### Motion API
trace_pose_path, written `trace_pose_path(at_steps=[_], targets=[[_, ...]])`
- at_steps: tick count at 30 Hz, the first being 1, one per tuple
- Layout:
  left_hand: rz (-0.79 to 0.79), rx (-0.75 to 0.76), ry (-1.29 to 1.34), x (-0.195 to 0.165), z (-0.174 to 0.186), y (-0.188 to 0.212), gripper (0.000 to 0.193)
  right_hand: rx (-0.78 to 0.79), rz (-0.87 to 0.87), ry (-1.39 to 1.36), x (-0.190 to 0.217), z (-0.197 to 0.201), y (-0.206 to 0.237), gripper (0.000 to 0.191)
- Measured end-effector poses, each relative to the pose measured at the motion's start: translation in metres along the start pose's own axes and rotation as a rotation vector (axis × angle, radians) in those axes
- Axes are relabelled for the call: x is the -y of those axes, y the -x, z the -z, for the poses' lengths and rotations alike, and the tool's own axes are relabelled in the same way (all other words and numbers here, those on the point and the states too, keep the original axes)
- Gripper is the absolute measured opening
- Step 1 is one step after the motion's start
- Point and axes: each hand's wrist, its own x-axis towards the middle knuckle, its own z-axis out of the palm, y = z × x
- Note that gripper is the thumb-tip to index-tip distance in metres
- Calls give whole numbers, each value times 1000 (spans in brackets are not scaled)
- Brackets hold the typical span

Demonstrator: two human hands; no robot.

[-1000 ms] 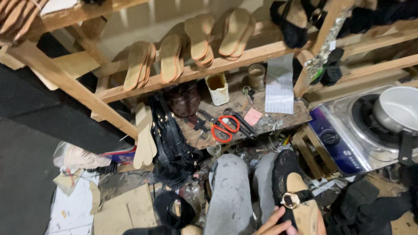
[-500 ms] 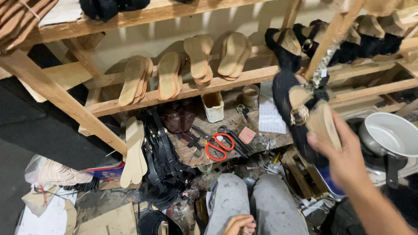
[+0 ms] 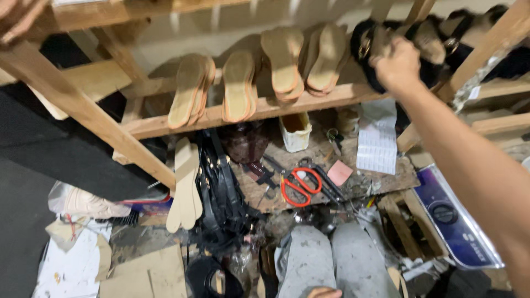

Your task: The person sits on the floor and hammers a black shoe upper over an insole with a cobbler's hammer, repositioning the shoe repeatedly. They then attach and press a decorative buckle strap onto the shoe, trim excess material with scissors, and place the finished shoe on a shelf with other completed shoes.

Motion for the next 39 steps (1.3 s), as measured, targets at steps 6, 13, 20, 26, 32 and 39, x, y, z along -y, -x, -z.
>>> trace_pose_path(at_steps=[6, 13, 20, 26, 32, 39], targets=[[34, -20, -19, 0, 11, 19, 30, 3, 189, -239, -23, 26, 15, 52], [30, -373, 33, -38, -17, 15, 31, -226, 503, -159, -9, 32, 186, 40], [173, -239, 29, -86, -25, 10, 27, 315, 52, -243, -39, 18, 373, 26], [192, -189, 115, -97, -28, -4, 26, 350, 258, -44, -79, 56, 386, 16], [259, -119, 18, -121, -19, -34, 26, 352, 86, -175, -115, 49, 364, 18], [285, 348, -428, -110, -15, -121, 32, 302, -215, -591, -142, 1, 286, 23]])
